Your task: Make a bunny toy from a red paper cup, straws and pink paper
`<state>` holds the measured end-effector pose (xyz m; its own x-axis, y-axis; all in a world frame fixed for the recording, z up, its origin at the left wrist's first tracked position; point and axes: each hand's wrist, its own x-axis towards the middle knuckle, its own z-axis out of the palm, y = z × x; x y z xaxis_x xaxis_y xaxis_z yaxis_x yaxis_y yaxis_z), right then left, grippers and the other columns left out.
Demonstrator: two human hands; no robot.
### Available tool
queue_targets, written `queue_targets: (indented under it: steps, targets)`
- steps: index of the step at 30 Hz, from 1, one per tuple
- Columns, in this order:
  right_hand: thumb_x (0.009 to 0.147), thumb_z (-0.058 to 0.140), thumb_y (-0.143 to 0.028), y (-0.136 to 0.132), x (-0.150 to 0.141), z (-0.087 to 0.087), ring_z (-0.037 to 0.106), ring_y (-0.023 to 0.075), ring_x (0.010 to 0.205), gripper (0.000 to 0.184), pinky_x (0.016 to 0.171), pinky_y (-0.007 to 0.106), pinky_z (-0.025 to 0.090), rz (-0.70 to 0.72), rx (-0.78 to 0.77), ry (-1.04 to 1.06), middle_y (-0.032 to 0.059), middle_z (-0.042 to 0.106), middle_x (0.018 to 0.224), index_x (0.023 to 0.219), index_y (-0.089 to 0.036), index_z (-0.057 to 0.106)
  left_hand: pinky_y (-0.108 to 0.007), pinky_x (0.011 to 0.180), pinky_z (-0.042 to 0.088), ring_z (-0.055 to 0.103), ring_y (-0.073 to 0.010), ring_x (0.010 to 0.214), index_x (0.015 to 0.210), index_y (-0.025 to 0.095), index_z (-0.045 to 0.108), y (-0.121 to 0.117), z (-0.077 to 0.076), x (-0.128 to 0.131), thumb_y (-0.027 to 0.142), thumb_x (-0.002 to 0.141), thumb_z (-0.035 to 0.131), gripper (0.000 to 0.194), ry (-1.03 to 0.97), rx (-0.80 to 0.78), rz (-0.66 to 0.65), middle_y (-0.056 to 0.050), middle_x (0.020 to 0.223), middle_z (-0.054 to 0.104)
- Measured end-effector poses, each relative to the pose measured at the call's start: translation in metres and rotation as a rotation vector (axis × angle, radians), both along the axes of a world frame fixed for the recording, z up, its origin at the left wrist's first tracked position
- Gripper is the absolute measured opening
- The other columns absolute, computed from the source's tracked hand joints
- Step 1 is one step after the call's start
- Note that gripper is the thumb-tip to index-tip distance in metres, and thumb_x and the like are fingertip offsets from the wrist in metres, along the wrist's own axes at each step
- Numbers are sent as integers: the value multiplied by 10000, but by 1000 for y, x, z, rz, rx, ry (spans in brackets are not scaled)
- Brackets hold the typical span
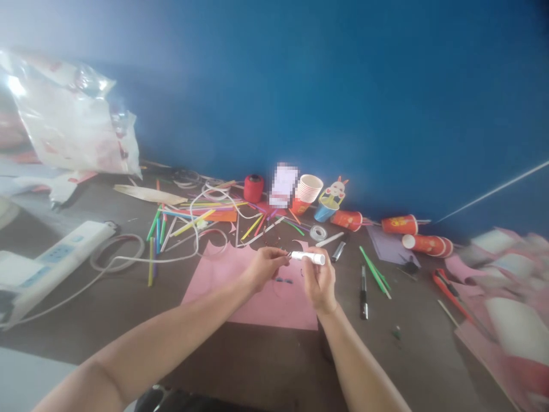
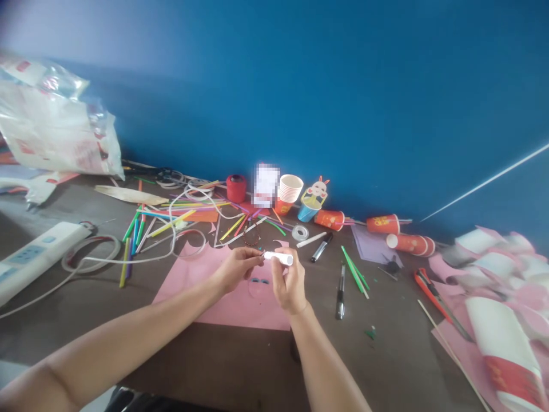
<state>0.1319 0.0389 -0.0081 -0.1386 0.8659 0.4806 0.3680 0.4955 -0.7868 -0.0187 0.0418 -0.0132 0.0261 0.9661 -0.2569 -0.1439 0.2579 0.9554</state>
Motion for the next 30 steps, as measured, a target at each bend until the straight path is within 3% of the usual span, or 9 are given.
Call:
queue_targets:
  steps: [5, 16, 21, 25, 30]
  targets:
    - [868, 490, -245, 2, 0, -1, 483, 108, 559, 129, 570, 257, 432, -9, 14, -30, 5, 534, 732, 977, -177, 505, -209, 357, 205, 322, -33, 325, 652, 121, 611, 0, -3, 1, 282, 647, 648, 165, -71, -54, 1, 47, 465, 511]
    - [866, 494, -255, 3, -1, -2, 548, 126, 619, 157, 593, 266, 458, -50, 43, -6, 37, 585, 807, 997, -176, 525, -209, 362, 236, 325, -34, 341, 617, 118, 608, 0, -5, 1, 245, 626, 641, 132, -73, -63, -17, 47, 460, 490]
    - [871, 486, -299, 8, -4, -2, 602, 138, 642, 319, 599, 287, 504, -56, -106, 141, 64, 642, 904, 1174, -200, 501, -204, 360, 242, 333, -32, 361, 633, 128, 599, -1, -6, 1, 242, 639, 631, 118, -86, -103, -22, 11, 564, 580]
    - [837, 535, -294, 11, -6, -1, 617, 155, 690, 259, 660, 307, 507, -1, -211, 89, 52, 657, 877, 1077, -202, 575, -200, 359, 250, 329, -36, 365, 617, 132, 594, -1, -8, 1, 256, 646, 632, 132, -81, -112, -26, 18, 527, 553]
    - [788, 587, -231, 10, -8, 0, 600, 152, 726, 258, 742, 306, 482, 37, -223, 33, 0, 624, 794, 1042, -211, 544, -194, 366, 247, 338, -32, 363, 621, 120, 612, 0, -12, 1, 236, 641, 637, 120, -61, -101, -40, 17, 507, 543]
